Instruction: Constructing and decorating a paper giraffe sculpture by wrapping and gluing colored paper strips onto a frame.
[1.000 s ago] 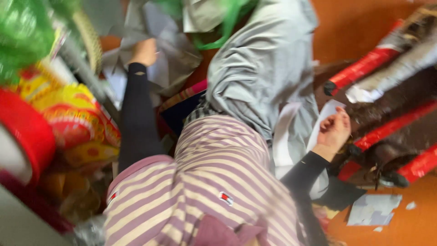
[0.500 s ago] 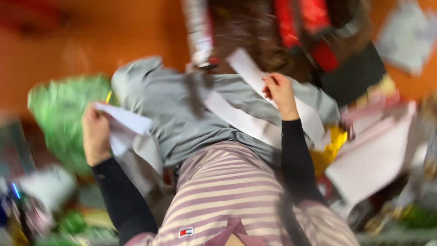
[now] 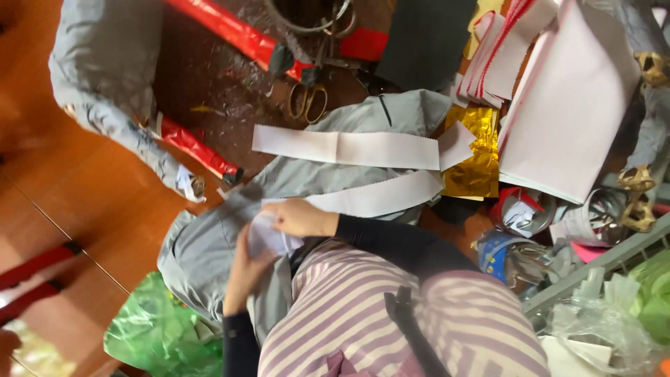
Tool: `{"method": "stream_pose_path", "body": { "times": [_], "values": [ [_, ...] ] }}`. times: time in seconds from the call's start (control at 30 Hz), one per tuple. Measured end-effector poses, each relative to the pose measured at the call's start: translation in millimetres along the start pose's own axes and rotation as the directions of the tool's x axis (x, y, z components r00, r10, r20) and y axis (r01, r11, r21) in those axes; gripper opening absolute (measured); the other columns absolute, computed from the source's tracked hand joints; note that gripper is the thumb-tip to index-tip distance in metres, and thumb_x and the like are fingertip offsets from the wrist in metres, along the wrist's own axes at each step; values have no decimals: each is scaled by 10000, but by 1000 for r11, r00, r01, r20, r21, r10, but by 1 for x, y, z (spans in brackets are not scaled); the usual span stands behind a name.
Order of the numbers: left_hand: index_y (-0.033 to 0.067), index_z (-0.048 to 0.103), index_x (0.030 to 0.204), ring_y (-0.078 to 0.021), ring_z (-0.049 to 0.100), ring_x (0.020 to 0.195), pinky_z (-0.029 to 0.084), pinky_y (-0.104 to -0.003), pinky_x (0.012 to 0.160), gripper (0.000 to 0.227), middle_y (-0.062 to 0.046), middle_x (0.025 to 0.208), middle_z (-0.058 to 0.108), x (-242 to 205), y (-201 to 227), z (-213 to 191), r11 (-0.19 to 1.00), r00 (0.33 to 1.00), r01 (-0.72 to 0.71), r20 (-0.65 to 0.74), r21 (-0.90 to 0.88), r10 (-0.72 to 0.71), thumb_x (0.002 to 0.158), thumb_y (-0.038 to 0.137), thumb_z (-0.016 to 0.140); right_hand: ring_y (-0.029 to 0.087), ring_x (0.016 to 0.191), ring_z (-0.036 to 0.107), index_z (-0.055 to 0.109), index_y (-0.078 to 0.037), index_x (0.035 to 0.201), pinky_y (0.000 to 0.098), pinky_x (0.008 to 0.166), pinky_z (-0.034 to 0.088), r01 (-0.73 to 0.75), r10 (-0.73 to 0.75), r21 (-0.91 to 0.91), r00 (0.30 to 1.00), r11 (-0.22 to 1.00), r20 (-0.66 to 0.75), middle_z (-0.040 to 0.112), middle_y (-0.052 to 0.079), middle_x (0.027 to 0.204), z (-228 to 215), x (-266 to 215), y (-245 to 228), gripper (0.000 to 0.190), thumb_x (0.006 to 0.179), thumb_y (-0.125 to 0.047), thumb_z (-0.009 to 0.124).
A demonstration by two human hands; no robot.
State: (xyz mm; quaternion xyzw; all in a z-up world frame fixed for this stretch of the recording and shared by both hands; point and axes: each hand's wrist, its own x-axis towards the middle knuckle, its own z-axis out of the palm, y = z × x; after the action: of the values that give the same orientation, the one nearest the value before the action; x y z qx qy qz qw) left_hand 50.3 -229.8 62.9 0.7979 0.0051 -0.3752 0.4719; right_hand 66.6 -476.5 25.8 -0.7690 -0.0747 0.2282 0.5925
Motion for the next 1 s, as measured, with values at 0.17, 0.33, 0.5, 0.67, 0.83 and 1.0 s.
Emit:
{"method": "stream_pose_path", "body": {
  "times": [0.17, 0.33, 0.5, 0.67, 0.83, 1.0],
  "values": [
    [29, 671, 1228, -73, 578, 931, 485, -224, 815, 425, 11, 1026, 662, -79, -1, -13, 928, 895, 369, 292, -58, -337, 817, 63, 775, 179, 897, 650, 652, -125, 1115, 347, 801, 527, 179, -203, -98, 827, 979, -525, 674, 52, 955, -103, -2, 52, 230, 888, -96, 670],
    [-20, 673, 1130, -153, 640, 892, 527, -302, 782, 355, -65, 988, 694, -146, -132, -53, 726, 754, 638, 395, -255, -524, 795, -38, 787, 146, 907, 607, 656, -97, 892, 286, 872, 486, 241, 272, 467, 558, 851, -784, 636, 8, 904, -240, -45, 74, 215, 711, -30, 562],
    [100, 718, 1154, -218, 689, 1086, 541, -342, 982, 443, -86, 1118, 743, -199, -230, -71, 610, 718, 413, 170, 676, -675, 745, 229, 827, 101, 831, 672, 698, -130, 1057, 260, 734, 549, 345, 270, 458, 474, 819, -838, 708, 4, 966, -297, -83, 9, 239, 888, -106, 529],
    [89, 771, 1127, -267, 760, 949, 579, -381, 862, 389, -148, 1036, 794, -72, -39, -21, 672, 895, 367, -45, 644, -444, 895, 398, 724, 144, 755, 610, 672, -91, 1028, 293, 671, 485, 72, 320, 497, 684, 865, -656, 660, 22, 879, -214, -75, 43, 196, 1026, -266, 582],
    [115, 312, 1572, -222, 549, 1358, 435, -334, 1115, 673, -113, 1482, 563, 44, 59, 42, 958, 992, 29, 130, -286, 8, 982, 288, 585, 110, 813, 632, 692, -68, 1113, 288, 720, 517, 95, 158, 619, 926, 780, -343, 684, 4, 894, -118, -58, 33, 278, 1051, -292, 539],
    [35, 636, 1252, -155, 678, 1007, 558, -329, 907, 262, -47, 1138, 691, 82, 58, 83, 492, 977, -76, -162, -867, -136, 1035, 166, 701, 102, 901, 636, 600, -68, 1399, 284, 806, 535, -133, 190, 389, 976, 911, -111, 706, 5, 1041, -116, -73, 35, 399, 1038, -239, 602]
  ]
}}
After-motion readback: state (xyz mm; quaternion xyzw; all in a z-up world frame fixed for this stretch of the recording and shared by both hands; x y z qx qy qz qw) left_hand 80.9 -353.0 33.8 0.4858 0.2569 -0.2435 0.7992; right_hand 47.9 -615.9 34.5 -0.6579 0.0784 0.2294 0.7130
